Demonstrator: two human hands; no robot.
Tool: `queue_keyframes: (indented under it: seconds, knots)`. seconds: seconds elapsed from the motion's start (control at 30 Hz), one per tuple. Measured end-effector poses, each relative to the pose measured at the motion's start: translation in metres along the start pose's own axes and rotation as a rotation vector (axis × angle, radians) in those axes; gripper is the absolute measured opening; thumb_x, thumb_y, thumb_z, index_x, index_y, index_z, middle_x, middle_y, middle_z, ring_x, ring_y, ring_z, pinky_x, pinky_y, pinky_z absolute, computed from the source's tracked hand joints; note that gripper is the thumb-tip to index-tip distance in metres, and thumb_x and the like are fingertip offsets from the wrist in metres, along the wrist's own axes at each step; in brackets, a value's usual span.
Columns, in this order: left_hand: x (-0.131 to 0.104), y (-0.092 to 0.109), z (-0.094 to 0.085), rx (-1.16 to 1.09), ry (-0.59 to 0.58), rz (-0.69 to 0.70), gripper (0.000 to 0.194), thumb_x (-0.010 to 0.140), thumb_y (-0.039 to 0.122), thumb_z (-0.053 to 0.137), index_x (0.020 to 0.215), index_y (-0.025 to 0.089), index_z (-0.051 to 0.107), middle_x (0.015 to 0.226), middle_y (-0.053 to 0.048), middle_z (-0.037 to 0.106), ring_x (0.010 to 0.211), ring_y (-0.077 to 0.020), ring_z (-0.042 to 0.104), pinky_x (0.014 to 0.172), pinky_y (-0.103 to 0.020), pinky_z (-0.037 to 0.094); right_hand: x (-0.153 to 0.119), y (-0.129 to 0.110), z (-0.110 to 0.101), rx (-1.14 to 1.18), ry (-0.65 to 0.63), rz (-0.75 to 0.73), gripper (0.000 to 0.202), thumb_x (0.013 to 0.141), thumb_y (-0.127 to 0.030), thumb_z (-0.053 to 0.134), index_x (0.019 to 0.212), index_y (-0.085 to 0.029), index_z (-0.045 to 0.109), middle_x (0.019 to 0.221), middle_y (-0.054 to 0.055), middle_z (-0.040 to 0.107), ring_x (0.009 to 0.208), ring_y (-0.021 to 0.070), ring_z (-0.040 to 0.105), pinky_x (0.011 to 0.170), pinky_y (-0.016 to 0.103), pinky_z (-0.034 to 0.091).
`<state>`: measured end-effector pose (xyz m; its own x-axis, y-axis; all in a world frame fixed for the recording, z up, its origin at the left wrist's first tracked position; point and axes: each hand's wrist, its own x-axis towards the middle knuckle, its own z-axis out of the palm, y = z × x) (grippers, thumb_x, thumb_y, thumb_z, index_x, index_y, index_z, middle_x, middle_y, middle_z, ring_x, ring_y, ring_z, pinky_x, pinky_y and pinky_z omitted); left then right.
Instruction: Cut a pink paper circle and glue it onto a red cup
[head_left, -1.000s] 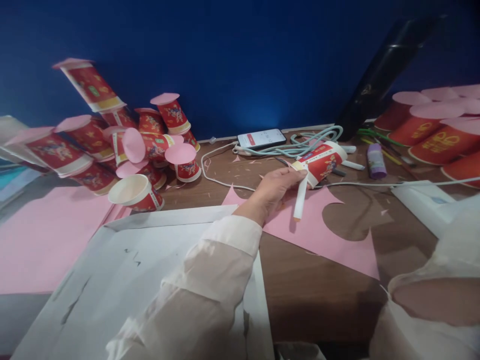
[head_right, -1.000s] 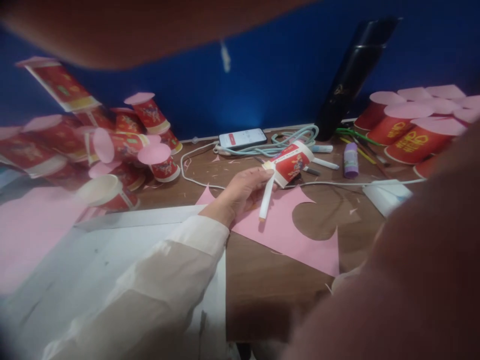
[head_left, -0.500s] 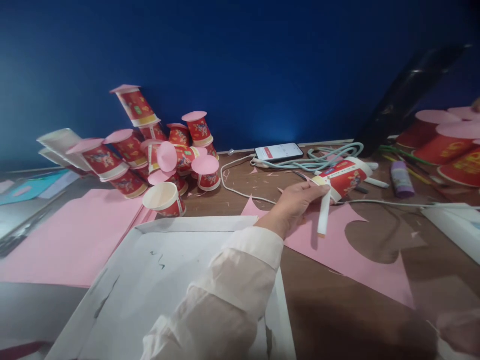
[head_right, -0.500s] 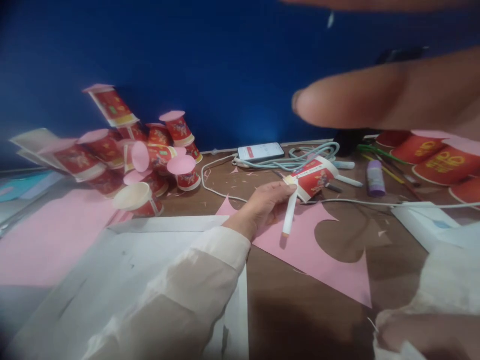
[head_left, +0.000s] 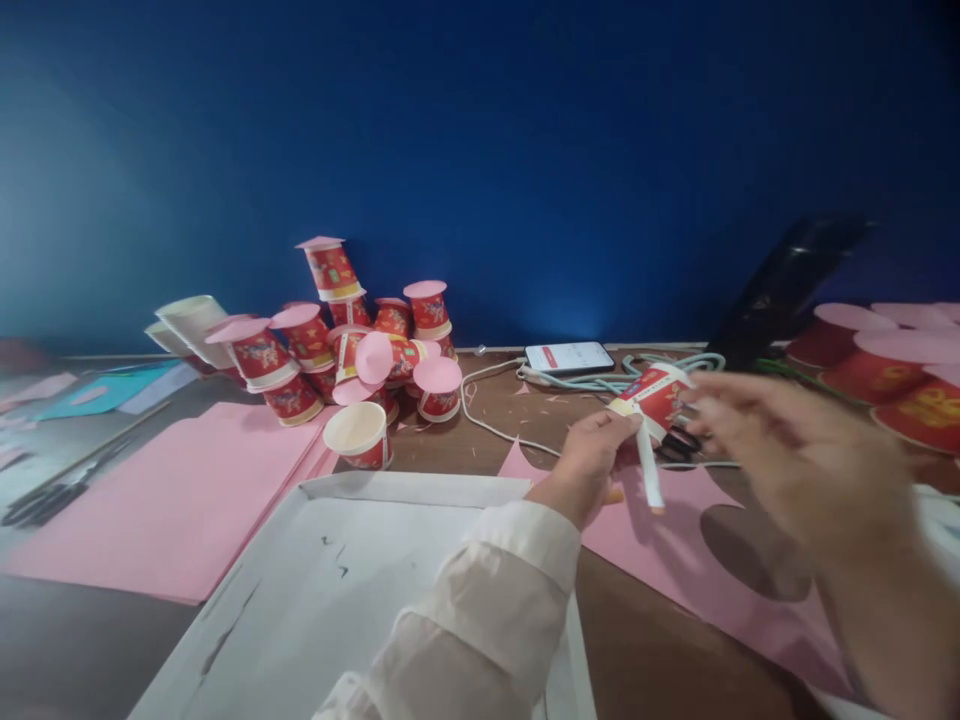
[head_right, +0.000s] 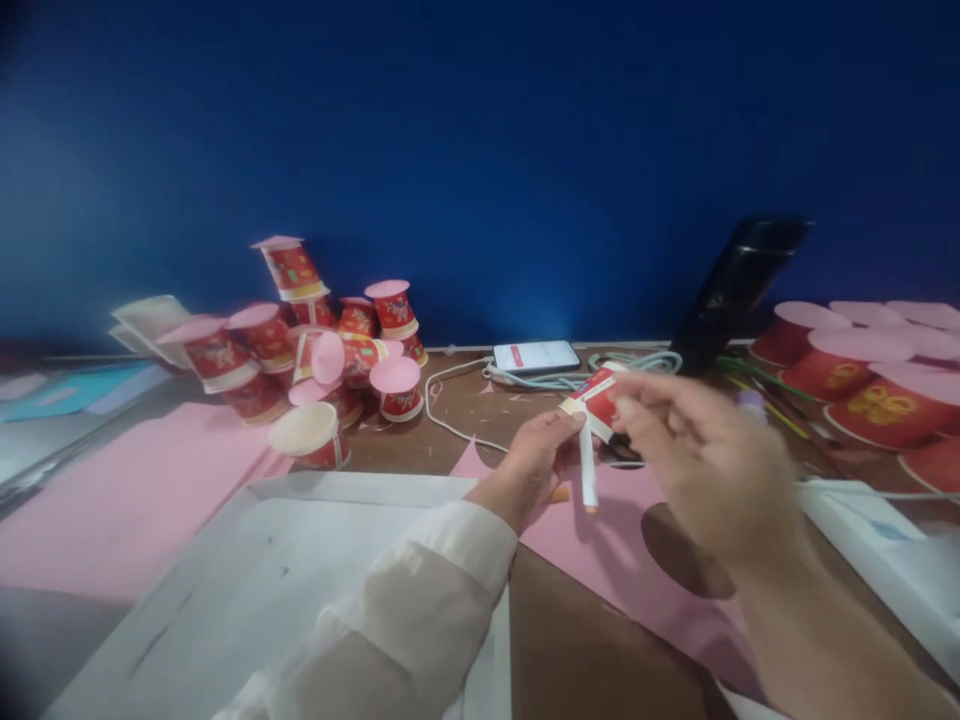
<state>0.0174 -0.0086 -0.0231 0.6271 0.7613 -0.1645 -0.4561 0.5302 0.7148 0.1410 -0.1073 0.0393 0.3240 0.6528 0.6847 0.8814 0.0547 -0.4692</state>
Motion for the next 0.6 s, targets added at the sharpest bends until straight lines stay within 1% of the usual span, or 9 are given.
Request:
queue_keyframes:
  seconds: [0.03,0.07,0.13,0.2,0.23,0.3,0.4,0.5,0.6]
  knots:
    - [0.000,0.000,0.000,-0.013,0.000,0.027,0.043,0.065,0.046,0.095,0.076,0.016,0.066,0.071,-0.004,0.067,0.066,-0.0142,0.060,0.072,-0.030,0.051,-0.006,0.005,0.009,0.024,-0.009,0.012,0.029,0.101,-0.044,0.066,0.119,-0.026,0.080,0.095,0.007,0.081,0.076,0.0186,0.075,0.065,0.030,0.058]
    - [0.000,0.000,0.000,-0.028,-0.009,0.044,0.044,0.063,0.046,0.095,0.074,0.016,0.065,0.072,-0.005,0.067,0.067,-0.0148,0.061,0.073,-0.030,0.050,-0.011,0.011,0.017,0.042,0.000,-0.051,0.028,0.101,-0.042,0.063,0.115,-0.024,0.080,0.098,0.008,0.079,0.080,0.0193,0.074,0.069,0.032,0.059]
    - [0.003,0.000,-0.001,-0.075,0.025,0.086,0.045,0.060,0.045,0.096,0.073,0.016,0.065,0.071,-0.005,0.067,0.067,-0.0149,0.061,0.072,-0.030,0.050,-0.021,0.027,0.030,0.056,-0.037,-0.174,0.031,0.099,-0.038,0.062,0.123,-0.025,0.078,0.095,0.007,0.072,0.077,0.0190,0.068,0.068,0.032,0.059]
    - [0.006,-0.001,-0.002,-0.111,0.068,0.101,0.046,0.056,0.044,0.097,0.072,0.016,0.065,0.069,-0.005,0.067,0.065,-0.0150,0.062,0.070,-0.029,0.050,-0.027,0.039,0.038,0.063,-0.080,-0.222,0.037,0.098,-0.032,0.062,0.133,-0.029,0.074,0.092,0.005,0.067,0.075,0.0181,0.065,0.065,0.031,0.058]
    - [0.007,-0.001,-0.002,-0.123,0.084,0.103,0.046,0.056,0.044,0.097,0.072,0.016,0.064,0.068,-0.004,0.067,0.065,-0.0148,0.061,0.068,-0.028,0.050,-0.030,0.042,0.041,0.071,-0.093,-0.236,0.038,0.098,-0.029,0.062,0.134,-0.030,0.073,0.091,0.004,0.064,0.074,0.0178,0.064,0.063,0.030,0.058]
    - [0.008,0.000,-0.003,-0.139,0.108,0.106,0.045,0.055,0.042,0.097,0.073,0.016,0.064,0.067,-0.003,0.066,0.064,-0.0144,0.061,0.067,-0.028,0.050,-0.033,0.042,0.045,0.084,-0.160,-0.256,0.039,0.096,-0.026,0.063,0.133,-0.032,0.073,0.095,0.004,0.065,0.072,0.0168,0.065,0.061,0.028,0.059]
    - [0.007,0.002,-0.005,-0.125,0.125,0.067,0.043,0.056,0.040,0.094,0.078,0.017,0.066,0.070,-0.002,0.067,0.064,-0.0152,0.061,0.063,-0.028,0.049,-0.037,0.036,0.052,0.096,-0.243,-0.288,0.038,0.096,-0.024,0.063,0.133,-0.032,0.072,0.108,0.006,0.068,0.077,0.0173,0.068,0.068,0.030,0.062]
    - [0.006,0.002,-0.006,-0.115,0.135,0.036,0.039,0.057,0.037,0.091,0.080,0.017,0.066,0.073,-0.004,0.068,0.065,-0.0169,0.062,0.062,-0.028,0.048,-0.038,0.034,0.058,0.078,-0.252,-0.330,0.033,0.097,-0.024,0.062,0.127,-0.032,0.073,0.108,0.007,0.069,0.084,0.0198,0.071,0.075,0.033,0.063]
    - [0.009,-0.001,-0.004,-0.191,0.152,0.071,0.036,0.056,0.032,0.090,0.075,0.017,0.064,0.070,-0.004,0.067,0.066,-0.0170,0.063,0.068,-0.029,0.050,-0.038,0.036,0.062,0.064,-0.267,-0.358,0.032,0.098,-0.021,0.060,0.126,-0.030,0.074,0.108,0.007,0.069,0.092,0.0213,0.072,0.080,0.034,0.063]
